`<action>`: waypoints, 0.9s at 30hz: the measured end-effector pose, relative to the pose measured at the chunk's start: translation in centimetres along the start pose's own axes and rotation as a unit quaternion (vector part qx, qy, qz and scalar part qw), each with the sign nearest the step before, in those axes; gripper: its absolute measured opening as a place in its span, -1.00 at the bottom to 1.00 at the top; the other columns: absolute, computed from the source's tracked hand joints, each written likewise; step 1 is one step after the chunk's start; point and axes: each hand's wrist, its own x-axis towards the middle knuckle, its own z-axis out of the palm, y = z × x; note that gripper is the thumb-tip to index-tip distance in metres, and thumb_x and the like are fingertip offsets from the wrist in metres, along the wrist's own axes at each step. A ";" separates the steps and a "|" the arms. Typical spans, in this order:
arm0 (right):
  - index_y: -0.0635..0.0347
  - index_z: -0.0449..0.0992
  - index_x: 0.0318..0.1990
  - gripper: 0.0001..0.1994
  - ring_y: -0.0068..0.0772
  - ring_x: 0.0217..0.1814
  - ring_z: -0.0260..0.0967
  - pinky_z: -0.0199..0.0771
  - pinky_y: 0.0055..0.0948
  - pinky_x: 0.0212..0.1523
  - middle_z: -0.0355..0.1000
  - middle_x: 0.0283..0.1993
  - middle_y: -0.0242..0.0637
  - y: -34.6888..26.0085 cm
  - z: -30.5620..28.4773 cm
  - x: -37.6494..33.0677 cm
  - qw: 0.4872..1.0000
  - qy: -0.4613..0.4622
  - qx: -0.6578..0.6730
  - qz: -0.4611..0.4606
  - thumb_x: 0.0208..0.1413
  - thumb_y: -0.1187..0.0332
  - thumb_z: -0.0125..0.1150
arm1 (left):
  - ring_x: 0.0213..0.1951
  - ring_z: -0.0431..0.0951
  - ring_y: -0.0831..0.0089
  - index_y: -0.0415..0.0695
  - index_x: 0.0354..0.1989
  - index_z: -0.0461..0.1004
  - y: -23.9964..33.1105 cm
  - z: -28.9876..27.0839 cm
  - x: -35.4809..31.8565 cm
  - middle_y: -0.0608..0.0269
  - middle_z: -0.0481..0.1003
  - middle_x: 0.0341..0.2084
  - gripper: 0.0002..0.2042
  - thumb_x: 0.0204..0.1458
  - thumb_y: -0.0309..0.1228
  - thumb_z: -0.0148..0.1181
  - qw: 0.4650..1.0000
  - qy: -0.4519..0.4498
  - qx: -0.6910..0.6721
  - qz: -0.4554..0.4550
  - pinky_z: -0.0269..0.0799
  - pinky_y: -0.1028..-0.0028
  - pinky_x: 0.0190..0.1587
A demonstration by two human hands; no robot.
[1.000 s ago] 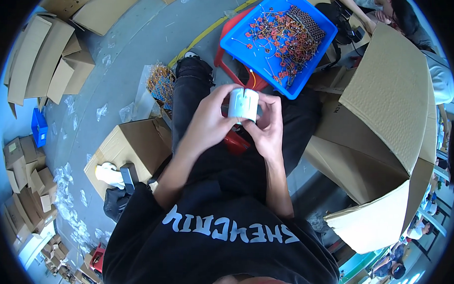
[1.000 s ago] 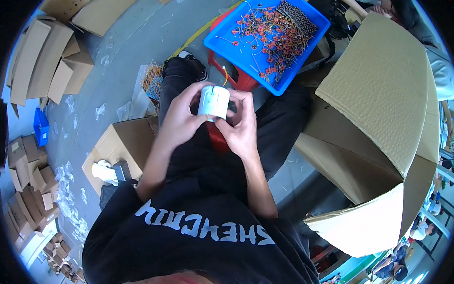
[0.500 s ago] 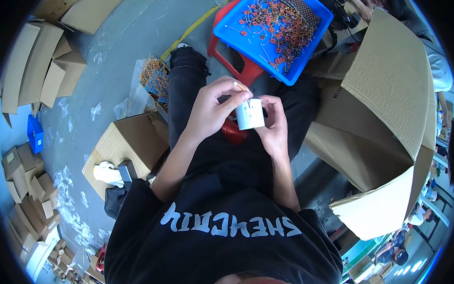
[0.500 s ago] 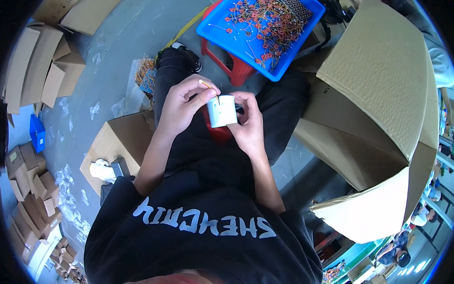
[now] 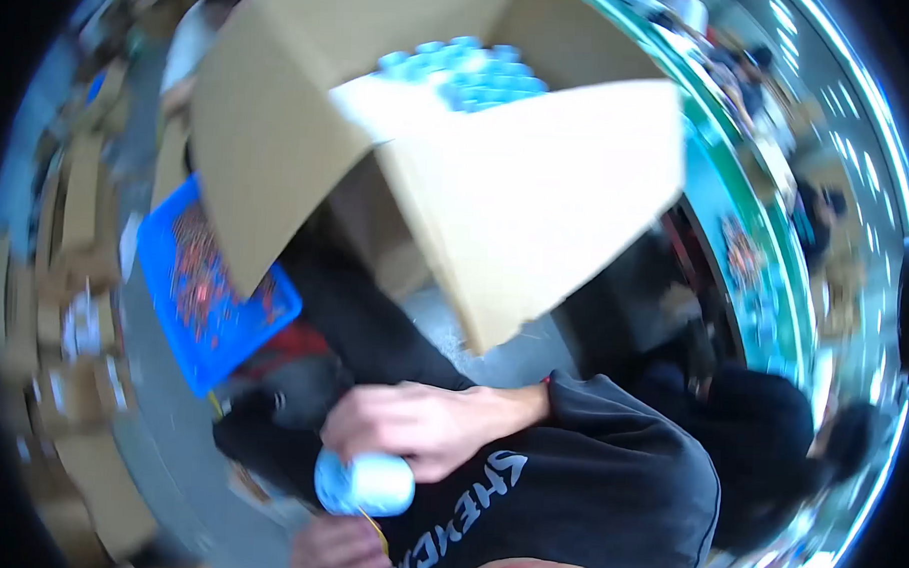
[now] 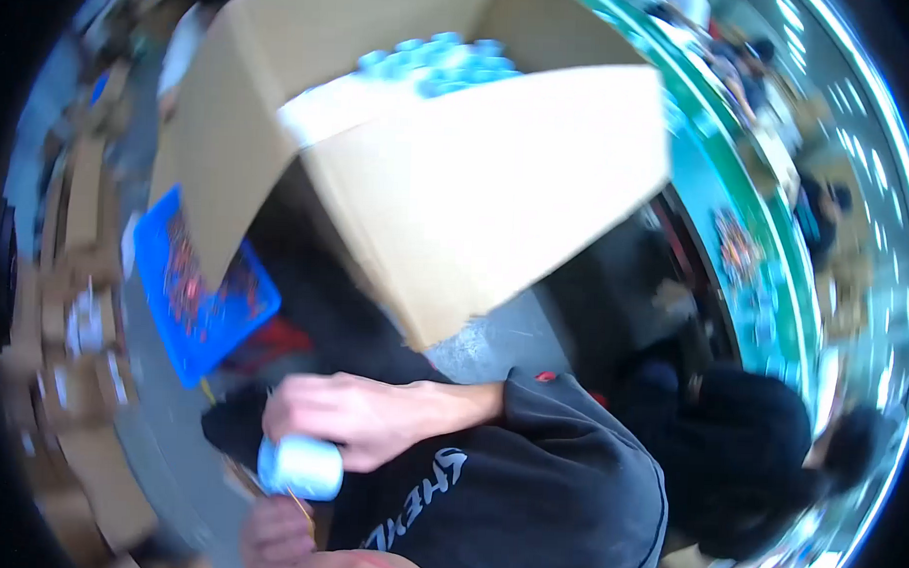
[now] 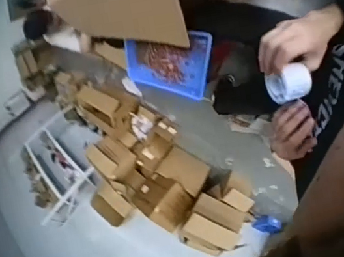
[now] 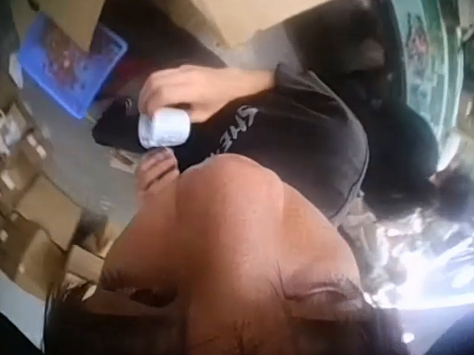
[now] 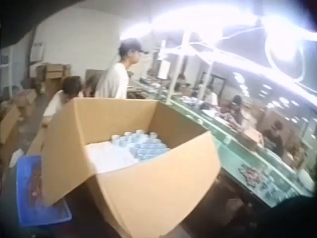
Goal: The person picks up wire components from a tray, inserts them into plastic cups by hand, and places the assembled cups into a cardboard box.
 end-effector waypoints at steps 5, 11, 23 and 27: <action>0.24 0.45 -0.14 -0.63 -0.12 -0.03 0.45 0.52 -0.37 -0.23 0.43 -0.02 0.01 -5.1 -14.0 -9.9 0.876 0.045 -0.462 -0.127 0.24 0.08 -0.06 | -0.16 0.55 0.06 -0.27 -0.04 0.42 -0.6 2.8 5.9 0.00 0.55 -0.22 -0.52 0.01 -0.11 0.19 0.972 -0.149 -0.173 -0.047 0.46 0.15 -0.06; 0.38 0.38 -0.17 -0.69 -0.36 -0.25 0.43 0.42 -0.41 -0.18 0.46 -0.28 -0.13 -7.6 -41.8 -24.7 0.566 0.676 -0.439 0.172 -0.10 0.46 0.25 | -0.24 0.52 0.19 -0.26 -0.10 0.39 -4.6 2.7 5.5 0.11 0.48 -0.26 -0.62 0.15 -0.14 0.06 0.970 -0.001 -0.127 -0.206 0.40 0.29 -0.03; 0.36 0.37 -0.16 -0.52 -0.31 -0.42 0.51 0.63 -0.39 -0.44 0.41 -0.36 -0.18 0.4 -66.4 -34.9 0.532 0.735 -0.161 0.388 -0.16 0.27 0.45 | -0.31 0.51 0.44 -0.25 -0.14 0.37 -13.8 4.3 -3.5 0.14 0.47 -0.35 -0.78 0.24 -0.34 -0.05 0.799 0.274 -0.122 -0.521 0.43 0.49 -0.22; 0.34 0.28 0.03 -0.34 -0.18 -0.26 0.48 0.61 -0.34 -0.37 0.31 -0.04 -0.10 -1.0 -67.3 -38.5 0.505 0.715 -0.171 0.452 -0.19 0.21 0.47 | -0.32 0.51 0.44 -0.23 -0.17 0.37 -14.0 3.9 -3.9 0.16 0.47 -0.36 -0.81 0.24 -0.35 -0.05 0.768 0.309 -0.092 -0.554 0.44 0.49 -0.24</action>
